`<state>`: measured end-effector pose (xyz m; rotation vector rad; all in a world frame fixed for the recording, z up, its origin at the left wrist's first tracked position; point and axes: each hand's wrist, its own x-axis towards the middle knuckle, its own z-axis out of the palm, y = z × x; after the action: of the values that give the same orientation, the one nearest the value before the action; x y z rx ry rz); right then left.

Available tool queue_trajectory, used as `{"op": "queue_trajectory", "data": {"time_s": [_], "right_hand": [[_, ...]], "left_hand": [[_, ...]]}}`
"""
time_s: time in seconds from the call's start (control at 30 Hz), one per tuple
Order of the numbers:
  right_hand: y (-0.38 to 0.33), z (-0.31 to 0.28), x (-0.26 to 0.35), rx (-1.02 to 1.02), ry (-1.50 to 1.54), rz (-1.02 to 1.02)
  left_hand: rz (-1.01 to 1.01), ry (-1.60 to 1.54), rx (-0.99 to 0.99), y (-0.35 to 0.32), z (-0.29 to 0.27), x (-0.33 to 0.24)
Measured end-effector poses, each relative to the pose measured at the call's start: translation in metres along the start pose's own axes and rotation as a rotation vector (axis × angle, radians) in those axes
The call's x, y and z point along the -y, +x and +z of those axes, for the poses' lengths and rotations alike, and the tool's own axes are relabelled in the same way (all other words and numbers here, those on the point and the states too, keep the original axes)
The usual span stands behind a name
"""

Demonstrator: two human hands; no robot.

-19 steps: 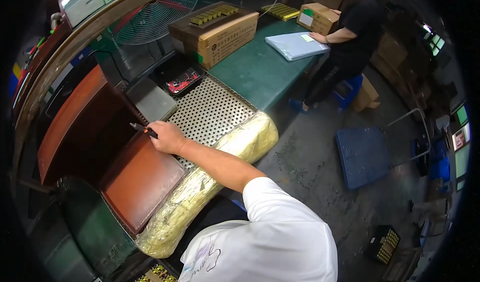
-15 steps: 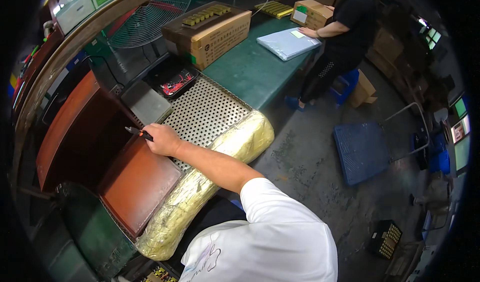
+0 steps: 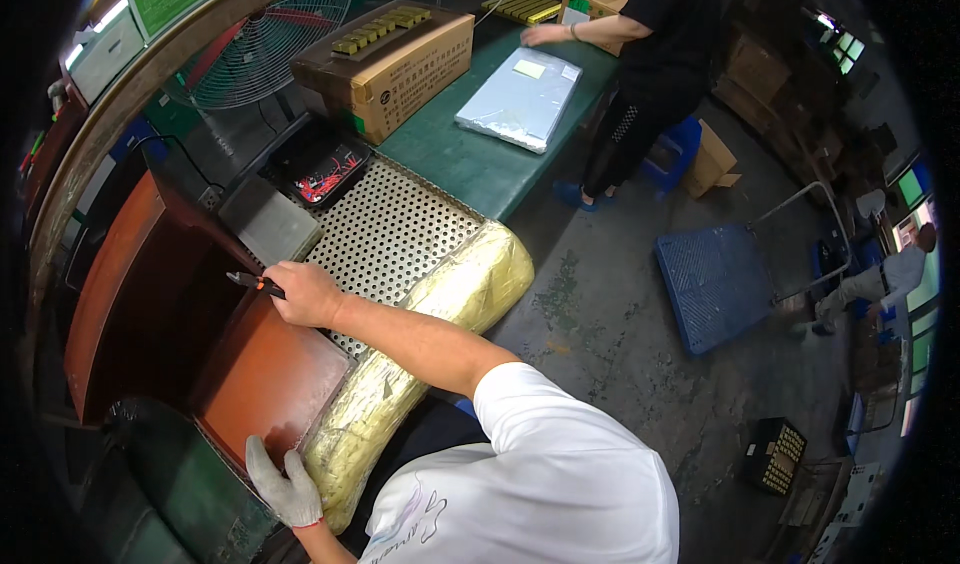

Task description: Using hand cutters to separate individual electronic units from a large PCB panel.

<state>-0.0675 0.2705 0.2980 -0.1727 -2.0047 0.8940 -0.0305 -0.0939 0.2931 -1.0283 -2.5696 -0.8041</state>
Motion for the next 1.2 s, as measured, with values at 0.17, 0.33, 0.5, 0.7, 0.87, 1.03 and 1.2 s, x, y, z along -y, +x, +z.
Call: {"op": "queue_trajectory", "data": {"time_s": [0.17,0.33,0.5,0.7,0.87,1.03,1.2], "right_hand": [[0.001,-0.007,0.005,0.037,-0.005,0.011],[0.002,-0.002,0.012,0.050,0.012,-0.034],[0.000,-0.009,0.016,0.060,0.021,-0.025],[0.002,-0.005,0.017,0.047,0.017,-0.031],[0.002,-0.005,0.017,0.051,0.015,-0.022],[0.000,-0.002,0.013,0.061,-0.006,-0.007],[-0.003,-0.002,0.010,0.056,-0.022,-0.020]], "left_hand": [[-0.037,0.037,0.010,-0.010,-0.004,-0.006],[0.021,0.114,0.021,-0.032,-0.011,-0.019],[-0.021,0.046,0.039,-0.028,-0.010,-0.024],[-0.001,0.085,-0.011,-0.028,-0.010,-0.024],[-0.025,0.077,0.001,-0.025,-0.012,-0.026],[-0.030,0.072,0.001,-0.025,-0.010,-0.022],[0.010,0.084,-0.016,-0.028,-0.005,-0.015]]}}
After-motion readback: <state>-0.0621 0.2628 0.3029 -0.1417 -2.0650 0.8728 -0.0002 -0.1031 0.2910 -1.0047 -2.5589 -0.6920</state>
